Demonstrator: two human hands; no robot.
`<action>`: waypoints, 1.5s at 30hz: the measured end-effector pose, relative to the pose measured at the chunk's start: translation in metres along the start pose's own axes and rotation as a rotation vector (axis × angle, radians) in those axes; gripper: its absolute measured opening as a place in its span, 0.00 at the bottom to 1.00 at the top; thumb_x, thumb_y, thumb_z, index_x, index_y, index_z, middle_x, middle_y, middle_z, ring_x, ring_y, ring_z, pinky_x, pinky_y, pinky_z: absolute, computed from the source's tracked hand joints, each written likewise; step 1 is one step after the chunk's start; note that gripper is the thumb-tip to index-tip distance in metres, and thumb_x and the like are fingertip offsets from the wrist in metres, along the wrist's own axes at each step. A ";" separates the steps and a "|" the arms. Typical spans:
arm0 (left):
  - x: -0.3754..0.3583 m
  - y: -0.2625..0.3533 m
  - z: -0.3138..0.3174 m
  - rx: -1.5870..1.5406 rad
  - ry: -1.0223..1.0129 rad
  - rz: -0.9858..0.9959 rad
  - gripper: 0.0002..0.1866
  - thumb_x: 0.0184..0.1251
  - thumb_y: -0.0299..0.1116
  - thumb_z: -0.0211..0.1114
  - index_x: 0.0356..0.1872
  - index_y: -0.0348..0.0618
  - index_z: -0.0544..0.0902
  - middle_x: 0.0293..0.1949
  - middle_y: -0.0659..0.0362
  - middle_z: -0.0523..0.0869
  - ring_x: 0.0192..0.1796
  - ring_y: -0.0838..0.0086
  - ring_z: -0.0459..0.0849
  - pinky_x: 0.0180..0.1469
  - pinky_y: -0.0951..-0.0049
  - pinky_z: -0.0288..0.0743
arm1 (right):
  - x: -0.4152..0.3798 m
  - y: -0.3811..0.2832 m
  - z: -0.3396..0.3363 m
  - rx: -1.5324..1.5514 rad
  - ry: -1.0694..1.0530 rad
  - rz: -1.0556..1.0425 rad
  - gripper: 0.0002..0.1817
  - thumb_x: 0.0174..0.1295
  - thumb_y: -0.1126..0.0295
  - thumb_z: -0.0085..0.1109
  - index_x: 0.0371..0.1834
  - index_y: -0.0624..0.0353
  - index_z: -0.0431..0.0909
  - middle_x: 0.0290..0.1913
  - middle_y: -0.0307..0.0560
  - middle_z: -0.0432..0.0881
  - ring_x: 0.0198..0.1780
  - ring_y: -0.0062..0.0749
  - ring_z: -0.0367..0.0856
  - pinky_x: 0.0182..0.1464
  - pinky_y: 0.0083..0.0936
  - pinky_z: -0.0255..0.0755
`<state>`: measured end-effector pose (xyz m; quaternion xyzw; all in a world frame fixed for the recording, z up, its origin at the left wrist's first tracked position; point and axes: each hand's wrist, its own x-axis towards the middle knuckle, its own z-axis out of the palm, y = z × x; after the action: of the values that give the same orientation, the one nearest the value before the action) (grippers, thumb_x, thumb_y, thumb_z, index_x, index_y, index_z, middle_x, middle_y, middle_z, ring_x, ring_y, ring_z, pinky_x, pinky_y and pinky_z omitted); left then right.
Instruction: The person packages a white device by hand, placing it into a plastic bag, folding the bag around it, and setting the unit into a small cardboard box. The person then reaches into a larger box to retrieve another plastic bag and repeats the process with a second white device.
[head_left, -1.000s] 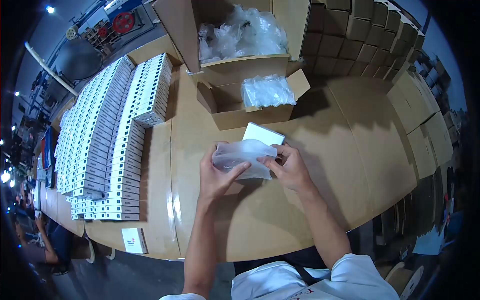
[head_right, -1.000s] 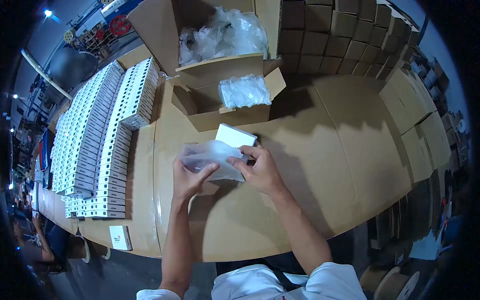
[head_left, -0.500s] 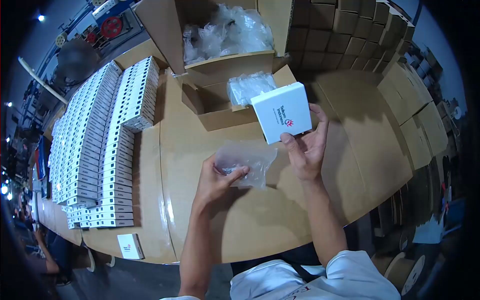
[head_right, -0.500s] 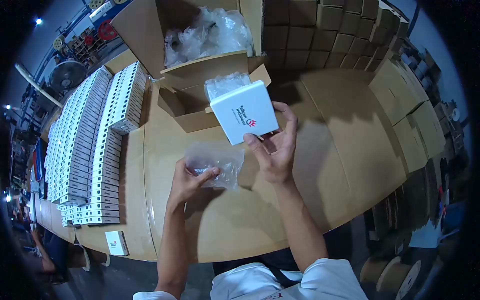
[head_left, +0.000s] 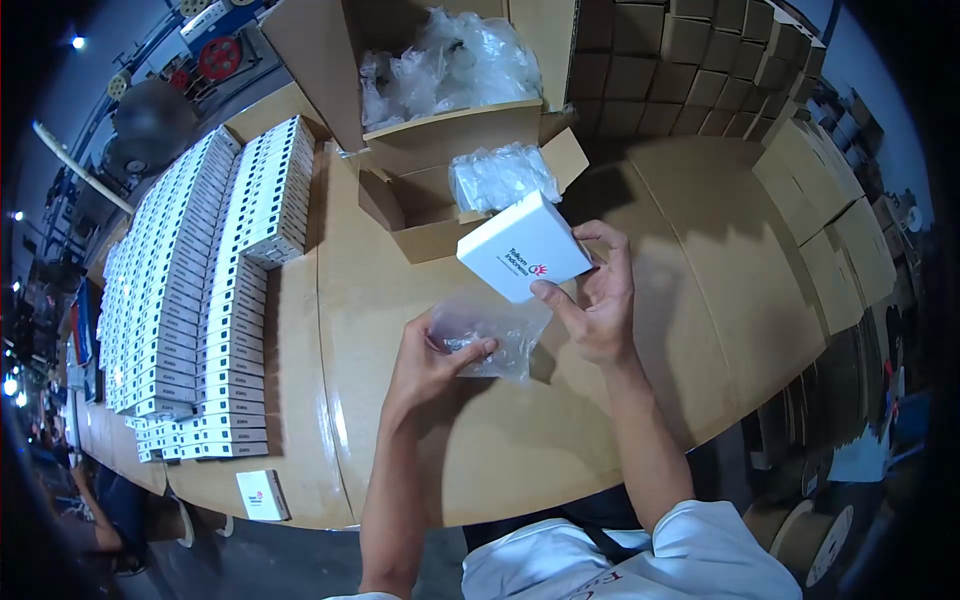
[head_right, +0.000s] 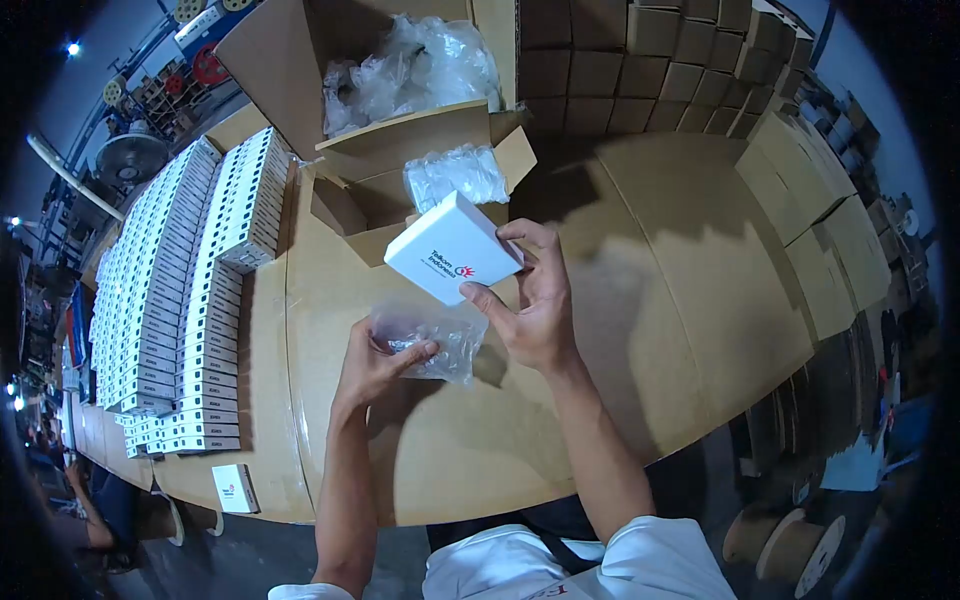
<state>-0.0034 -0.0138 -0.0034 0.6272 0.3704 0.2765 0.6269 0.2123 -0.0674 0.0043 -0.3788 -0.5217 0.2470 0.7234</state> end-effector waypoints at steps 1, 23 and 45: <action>0.000 -0.002 -0.001 0.009 0.003 0.009 0.22 0.57 0.25 0.80 0.53 0.34 0.82 0.44 0.58 0.89 0.45 0.76 0.86 0.49 0.73 0.82 | -0.001 0.002 0.000 -0.063 0.020 -0.030 0.35 0.56 0.86 0.70 0.64 0.60 0.62 0.56 0.47 0.74 0.57 0.30 0.78 0.62 0.30 0.72; -0.003 0.007 -0.002 -0.019 -0.031 0.013 0.26 0.53 0.29 0.82 0.53 0.33 0.83 0.44 0.57 0.89 0.46 0.75 0.86 0.53 0.70 0.80 | 0.000 -0.002 -0.013 0.097 -0.163 0.114 0.31 0.55 0.87 0.59 0.63 0.60 0.61 0.53 0.44 0.67 0.56 0.26 0.69 0.62 0.29 0.64; 0.006 -0.013 0.000 -0.109 0.160 0.031 0.15 0.74 0.35 0.68 0.52 0.33 0.84 0.40 0.60 0.88 0.42 0.81 0.82 0.45 0.75 0.77 | -0.003 0.001 0.006 0.009 -0.202 0.399 0.24 0.71 0.74 0.60 0.67 0.57 0.65 0.53 0.44 0.77 0.54 0.22 0.76 0.54 0.24 0.74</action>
<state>-0.0014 -0.0103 -0.0168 0.5738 0.3939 0.3552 0.6240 0.2055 -0.0674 0.0029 -0.4446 -0.5052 0.4242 0.6060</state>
